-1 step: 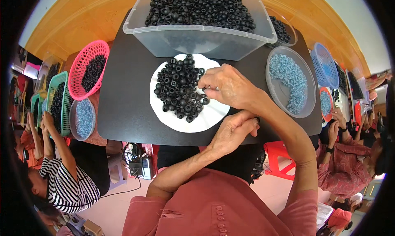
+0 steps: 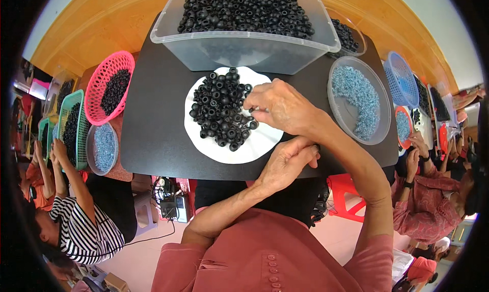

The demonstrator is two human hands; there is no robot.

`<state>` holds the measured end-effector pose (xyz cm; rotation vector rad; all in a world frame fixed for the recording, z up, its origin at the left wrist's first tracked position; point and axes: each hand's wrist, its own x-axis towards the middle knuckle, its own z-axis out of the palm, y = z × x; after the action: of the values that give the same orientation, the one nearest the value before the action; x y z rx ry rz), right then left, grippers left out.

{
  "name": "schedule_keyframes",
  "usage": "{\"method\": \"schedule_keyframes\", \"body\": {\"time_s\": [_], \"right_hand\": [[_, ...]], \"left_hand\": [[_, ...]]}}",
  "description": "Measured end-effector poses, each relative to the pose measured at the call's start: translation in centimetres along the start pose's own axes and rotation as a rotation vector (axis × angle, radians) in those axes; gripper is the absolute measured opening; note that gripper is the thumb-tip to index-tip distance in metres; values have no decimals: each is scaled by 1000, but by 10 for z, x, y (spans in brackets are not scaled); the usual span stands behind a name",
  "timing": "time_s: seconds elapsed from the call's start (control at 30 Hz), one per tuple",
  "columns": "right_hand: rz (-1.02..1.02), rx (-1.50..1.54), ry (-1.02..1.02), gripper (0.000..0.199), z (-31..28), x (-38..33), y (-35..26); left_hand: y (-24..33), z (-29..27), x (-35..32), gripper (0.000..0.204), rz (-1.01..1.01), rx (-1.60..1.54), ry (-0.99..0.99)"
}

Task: The person assembles small black rings with blue internal components by hand.

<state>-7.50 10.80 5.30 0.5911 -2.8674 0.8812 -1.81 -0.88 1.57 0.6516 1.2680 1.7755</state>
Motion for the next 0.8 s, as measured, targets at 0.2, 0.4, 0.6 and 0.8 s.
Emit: {"method": "schedule_keyframes", "body": {"time_s": [0.2,0.4,0.6,0.8], "right_hand": [[-34,-105,105,15,-1,-4,1],[228,309,367,9,-30,-52,-11],[395,837,510,13,-21,-119,-5],[407,995,579,13,4,-145,-15]], "left_hand": [[-3,5,0,22,57,-7,28],[1,5,-3,18,35,-37,54],[-8,6,-1,18,56,-122,40],[-11,6,0,20,92,-129,61]]}}
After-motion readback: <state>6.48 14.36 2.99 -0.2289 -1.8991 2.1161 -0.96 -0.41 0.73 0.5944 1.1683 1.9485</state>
